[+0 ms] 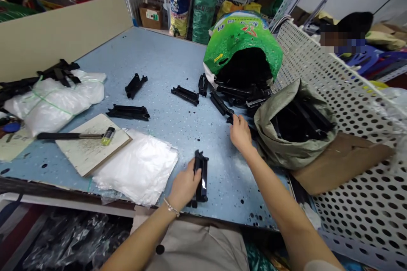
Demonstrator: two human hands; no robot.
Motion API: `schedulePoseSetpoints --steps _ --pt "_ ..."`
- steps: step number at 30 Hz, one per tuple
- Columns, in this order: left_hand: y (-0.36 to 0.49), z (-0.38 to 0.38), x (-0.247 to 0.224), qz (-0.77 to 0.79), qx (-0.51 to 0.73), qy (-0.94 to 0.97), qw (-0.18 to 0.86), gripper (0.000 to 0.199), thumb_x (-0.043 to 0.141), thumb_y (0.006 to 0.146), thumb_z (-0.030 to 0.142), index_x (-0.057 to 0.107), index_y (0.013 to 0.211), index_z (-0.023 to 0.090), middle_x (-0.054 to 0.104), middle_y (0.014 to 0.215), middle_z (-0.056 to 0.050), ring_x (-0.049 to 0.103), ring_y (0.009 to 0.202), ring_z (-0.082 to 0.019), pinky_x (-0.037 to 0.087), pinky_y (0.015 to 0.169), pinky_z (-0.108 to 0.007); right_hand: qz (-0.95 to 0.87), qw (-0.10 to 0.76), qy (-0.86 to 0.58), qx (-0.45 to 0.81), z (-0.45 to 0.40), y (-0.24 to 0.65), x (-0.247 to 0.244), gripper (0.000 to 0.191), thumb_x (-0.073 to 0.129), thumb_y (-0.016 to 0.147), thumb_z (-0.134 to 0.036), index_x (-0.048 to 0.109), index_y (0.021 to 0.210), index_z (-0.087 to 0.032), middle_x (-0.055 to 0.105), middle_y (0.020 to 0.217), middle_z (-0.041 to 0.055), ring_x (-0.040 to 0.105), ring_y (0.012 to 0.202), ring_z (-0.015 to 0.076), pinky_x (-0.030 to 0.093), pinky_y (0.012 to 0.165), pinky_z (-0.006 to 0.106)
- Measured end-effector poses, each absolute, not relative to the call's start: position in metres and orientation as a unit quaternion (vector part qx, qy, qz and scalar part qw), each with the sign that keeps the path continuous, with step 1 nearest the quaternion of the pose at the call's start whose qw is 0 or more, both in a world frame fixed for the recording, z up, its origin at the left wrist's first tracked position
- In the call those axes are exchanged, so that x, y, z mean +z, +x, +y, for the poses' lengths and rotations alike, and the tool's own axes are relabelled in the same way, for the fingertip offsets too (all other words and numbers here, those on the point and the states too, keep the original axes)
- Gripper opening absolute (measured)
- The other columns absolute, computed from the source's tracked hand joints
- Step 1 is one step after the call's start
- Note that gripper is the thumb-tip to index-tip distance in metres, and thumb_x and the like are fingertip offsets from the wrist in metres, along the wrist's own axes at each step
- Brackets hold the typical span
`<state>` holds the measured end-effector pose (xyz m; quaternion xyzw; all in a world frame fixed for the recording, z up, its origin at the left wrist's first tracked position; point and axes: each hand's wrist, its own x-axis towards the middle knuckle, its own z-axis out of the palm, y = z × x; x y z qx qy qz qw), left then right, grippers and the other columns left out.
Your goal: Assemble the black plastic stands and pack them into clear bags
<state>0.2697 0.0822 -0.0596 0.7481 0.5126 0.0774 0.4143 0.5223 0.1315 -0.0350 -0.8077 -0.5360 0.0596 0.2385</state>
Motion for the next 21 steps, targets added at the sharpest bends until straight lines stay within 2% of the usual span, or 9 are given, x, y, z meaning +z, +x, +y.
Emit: schedulePoseSetpoints --steps 3,6,8,10,11,13,15,17,21 --pt "0.274 0.074 -0.064 0.497 0.017 0.79 0.359 0.049 0.034 0.096 0.045 0.053 0.132 0.018 0.073 0.091 -0.014 0.069 0.087 -0.03 0.05 0.078 -0.041 -0.496 0.248 -0.83 0.063 0.149 0.552 -0.032 0.037 0.037 0.088 -0.012 0.057 0.118 -0.004 0.054 0.12 0.0291 0.045 0.116 0.0375 0.031 0.097 0.055" --pt "0.274 0.083 -0.06 0.46 0.137 0.763 0.433 0.047 0.037 0.094 0.046 0.056 0.127 0.018 0.068 0.112 -0.015 0.064 0.104 -0.028 0.047 0.091 -0.042 -0.519 0.269 -0.805 0.099 0.133 0.54 -0.033 0.036 0.042 0.089 -0.02 0.059 0.119 -0.012 0.062 0.113 0.0197 0.053 0.109 0.032 0.039 0.095 0.048" --pt "0.276 0.093 -0.054 0.418 0.251 0.686 0.54 0.057 0.043 0.092 0.048 0.041 0.141 0.018 0.057 0.13 -0.016 0.059 0.113 -0.026 0.046 0.096 -0.041 -0.546 0.322 -0.751 0.186 0.111 0.512 -0.034 0.036 0.043 0.091 -0.029 0.057 0.122 -0.018 0.066 0.108 0.0111 0.059 0.1 0.0257 0.045 0.088 0.04" --pt "0.28 0.101 -0.045 0.359 0.322 0.597 0.642 0.072 0.048 0.09 0.05 0.02 0.149 0.021 0.044 0.143 -0.017 0.054 0.119 -0.025 0.046 0.096 -0.039 -0.561 0.412 -0.641 0.325 0.09 0.479 -0.033 0.037 0.041 0.094 -0.038 0.055 0.124 -0.021 0.066 0.104 0.0073 0.061 0.093 0.0225 0.049 0.082 0.037" --pt "0.282 0.104 -0.039 0.33 0.333 0.564 0.68 0.075 0.05 0.089 0.05 0.016 0.15 0.022 0.041 0.145 -0.016 0.054 0.119 -0.025 0.047 0.095 -0.038 -0.566 0.437 -0.601 0.357 0.082 0.464 -0.032 0.035 0.041 0.095 -0.04 0.057 0.121 -0.022 0.066 0.102 0.0067 0.061 0.091 0.0216 0.049 0.081 0.036" --pt "0.284 0.106 -0.027 0.292 0.309 0.533 0.732 0.073 0.055 0.087 0.05 0.023 0.147 0.023 0.052 0.132 -0.014 0.061 0.104 -0.023 0.051 0.085 -0.035 -0.588 0.46 -0.584 0.318 0.071 0.443 -0.025 0.031 0.04 0.097 -0.041 0.062 0.109 -0.023 0.063 0.101 0.0071 0.058 0.095 0.0216 0.047 0.084 0.037" --pt "0.281 0.104 -0.015 0.283 0.273 0.515 0.762 0.064 0.06 0.085 0.048 0.037 0.138 0.021 0.063 0.108 -0.008 0.063 0.077 -0.017 0.052 0.068 -0.029 -0.609 0.465 -0.61 0.205 0.069 0.437 -0.018 0.029 0.038 0.098 -0.04 0.061 0.1 -0.022 0.058 0.1 0.0081 0.054 0.098 0.022 0.044 0.086 0.038" --pt "0.276 0.101 -0.006 0.284 0.261 0.489 0.783 0.055 0.063 0.083 0.047 0.046 0.128 0.02 0.062 0.092 -0.003 0.058 0.06 -0.011 0.048 0.057 -0.025 -0.631 0.467 -0.61 0.113 0.072 0.44 -0.014 0.029 0.035 0.099 -0.04 0.057 0.1 -0.022 0.055 0.096 0.008 0.053 0.094 0.0216 0.044 0.082 0.038" --pt "0.269 0.092 -0.001 0.311 0.265 0.429 0.806 0.039 0.062 0.081 0.05 0.053 0.102 0.019 0.057 0.074 0.003 0.053 0.05 -0.008 0.043 0.048 -0.021 -0.718 0.462 -0.518 0.046 0.086 0.446 -0.015 0.033 0.033 0.098 -0.048 0.051 0.099 -0.021 0.052 0.087 0.0061 0.051 0.08 0.0201 0.044 0.07 0.035"
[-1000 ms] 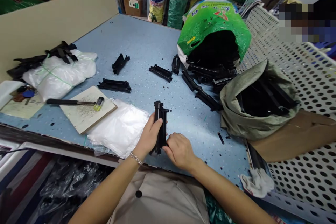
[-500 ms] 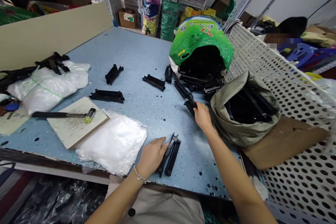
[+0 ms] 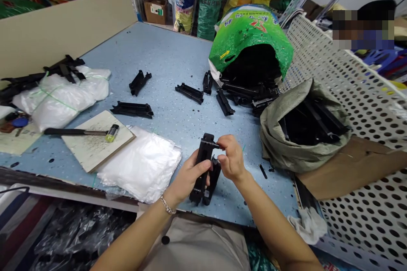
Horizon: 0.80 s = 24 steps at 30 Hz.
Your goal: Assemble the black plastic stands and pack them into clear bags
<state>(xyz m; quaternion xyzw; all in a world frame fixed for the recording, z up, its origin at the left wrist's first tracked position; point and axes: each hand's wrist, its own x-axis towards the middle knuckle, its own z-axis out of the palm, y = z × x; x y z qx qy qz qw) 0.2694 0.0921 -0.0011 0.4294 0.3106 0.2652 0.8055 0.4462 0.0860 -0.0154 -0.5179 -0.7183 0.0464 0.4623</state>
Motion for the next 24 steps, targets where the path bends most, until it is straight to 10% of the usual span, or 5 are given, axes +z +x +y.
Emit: schedulePoseSetpoints --steps 8,17,24 --pt "0.266 0.101 -0.002 0.385 0.337 0.349 0.785 0.041 0.065 0.078 0.051 0.055 0.102 0.019 0.055 0.074 0.004 0.053 0.05 -0.008 0.042 0.047 -0.02 -0.695 0.425 -0.543 0.206 0.076 0.418 -0.02 0.041 0.02 0.102 -0.04 0.047 0.076 -0.022 0.048 0.067 -0.0001 0.047 0.061 0.0142 0.038 0.059 0.029" --pt "0.262 0.113 -0.027 0.464 0.349 0.44 0.685 0.065 0.068 0.076 0.043 0.04 0.131 0.021 0.061 0.096 -0.004 0.062 0.078 -0.017 0.051 0.071 -0.03 -0.845 0.291 -0.449 0.017 0.058 0.411 -0.041 0.049 0.024 0.101 -0.043 0.056 0.071 -0.02 0.056 0.066 0.0041 0.048 0.064 0.0172 0.035 0.063 0.031" --pt "0.274 0.076 -0.078 0.497 0.292 0.622 0.529 0.052 0.047 0.088 0.029 0.039 0.137 0.017 0.04 0.144 -0.016 0.033 0.138 -0.028 0.023 0.115 -0.048 -0.529 0.307 -0.789 0.061 0.201 0.514 -0.028 0.036 0.041 0.093 -0.027 0.054 0.122 -0.011 0.054 0.126 0.0194 0.048 0.118 0.0284 0.037 0.097 0.042"
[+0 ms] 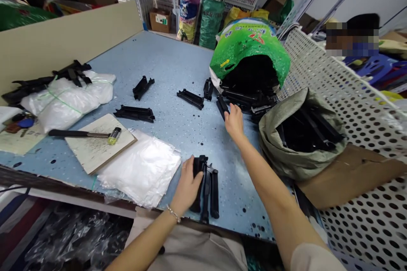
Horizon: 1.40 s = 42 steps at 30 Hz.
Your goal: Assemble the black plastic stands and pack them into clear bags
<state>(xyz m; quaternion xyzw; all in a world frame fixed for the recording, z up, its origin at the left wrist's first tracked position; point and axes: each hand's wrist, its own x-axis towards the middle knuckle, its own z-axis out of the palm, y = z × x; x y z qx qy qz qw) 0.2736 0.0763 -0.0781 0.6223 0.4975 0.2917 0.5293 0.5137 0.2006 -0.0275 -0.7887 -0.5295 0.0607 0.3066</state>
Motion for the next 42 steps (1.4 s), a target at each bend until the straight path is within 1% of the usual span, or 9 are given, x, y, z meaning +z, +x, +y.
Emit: schedulePoseSetpoints --steps 3,6,11,16,20,26,33,39,42 --pt "0.278 0.066 -0.082 0.499 0.283 0.651 0.497 0.054 0.042 0.091 0.03 0.033 0.143 0.019 0.026 0.154 -0.014 0.02 0.145 -0.027 0.018 0.118 -0.05 -0.497 0.313 -0.803 0.104 0.218 0.53 -0.031 0.038 0.04 0.09 -0.024 0.059 0.118 -0.006 0.062 0.115 0.0224 0.056 0.111 0.0316 0.041 0.093 0.045" --pt "0.279 0.078 -0.072 0.486 0.299 0.65 0.501 0.057 0.047 0.091 0.035 0.031 0.144 0.021 0.025 0.155 -0.014 0.018 0.145 -0.028 0.015 0.119 -0.05 -0.515 0.334 -0.779 0.128 0.187 0.511 -0.041 0.039 0.036 0.092 -0.027 0.063 0.113 -0.009 0.068 0.107 0.018 0.062 0.102 0.0288 0.046 0.09 0.043" --pt "0.284 0.119 -0.04 0.456 0.436 0.519 0.577 0.084 0.053 0.09 0.045 -0.004 0.15 0.032 0.012 0.16 -0.01 0.029 0.142 -0.026 0.031 0.113 -0.043 -0.636 0.42 -0.622 0.181 0.083 0.436 -0.042 0.036 0.043 0.095 -0.032 0.058 0.126 -0.022 0.064 0.123 0.009 0.06 0.114 0.0225 0.048 0.096 0.04" --pt "0.272 0.122 -0.014 0.465 0.396 0.486 0.625 0.07 0.056 0.087 0.041 0.023 0.149 0.031 0.042 0.145 -0.007 0.05 0.124 -0.026 0.042 0.104 -0.04 -0.725 0.408 -0.534 0.153 0.059 0.419 -0.014 0.031 0.042 0.097 -0.028 0.054 0.125 -0.022 0.065 0.112 0.0098 0.06 0.105 0.0223 0.05 0.089 0.041" --pt "0.26 0.098 -0.002 0.412 0.31 0.498 0.697 0.073 0.055 0.088 0.041 0.019 0.15 0.03 0.05 0.137 -0.009 0.061 0.103 -0.025 0.049 0.092 -0.042 -0.745 0.343 -0.572 0.005 0.101 0.439 -0.01 0.032 0.041 0.097 -0.042 0.058 0.109 -0.018 0.063 0.099 0.0126 0.056 0.092 0.0247 0.048 0.076 0.039" --pt "0.258 0.09 -0.012 0.422 0.34 0.564 0.623 0.07 0.058 0.084 0.038 0.03 0.147 0.025 0.039 0.149 -0.008 0.032 0.138 -0.031 0.027 0.114 -0.048 -0.747 0.272 -0.606 0.006 0.12 0.434 -0.021 0.042 0.027 0.101 -0.041 0.054 0.075 -0.021 0.057 0.07 0.0051 0.05 0.067 0.0187 0.036 0.061 0.031" --pt "0.246 0.111 -0.021 0.466 0.34 0.563 0.591 0.055 0.047 0.091 0.045 0.04 0.14 0.023 0.046 0.143 -0.008 0.039 0.135 -0.026 0.026 0.114 -0.04 -0.822 0.236 -0.517 0.037 0.046 0.401 -0.033 0.043 0.03 0.1 -0.043 0.053 0.072 -0.02 0.057 0.068 0.0051 0.048 0.064 0.0179 0.032 0.06 0.031" --pt "0.232 0.107 -0.031 0.566 0.159 0.661 0.467 0.059 0.034 0.094 0.047 0.034 0.144 0.015 0.069 0.099 -0.015 0.067 0.087 -0.033 0.047 0.078 -0.043 -0.789 0.188 -0.563 0.161 0.089 0.416 -0.034 0.04 0.029 0.101 -0.04 0.053 0.073 -0.022 0.056 0.066 0.0 0.049 0.061 0.015 0.035 0.06 0.027" --pt "0.237 0.085 -0.046 0.571 0.079 0.716 0.393 0.061 0.03 0.095 0.044 0.032 0.145 0.01 0.07 0.082 -0.016 0.068 0.075 -0.034 0.047 0.068 -0.041 -0.71 0.212 -0.652 0.16 0.167 0.432 -0.032 0.029 0.034 0.099 -0.033 0.059 0.093 -0.021 0.064 0.093 0.0054 0.057 0.087 0.0186 0.042 0.076 0.03"
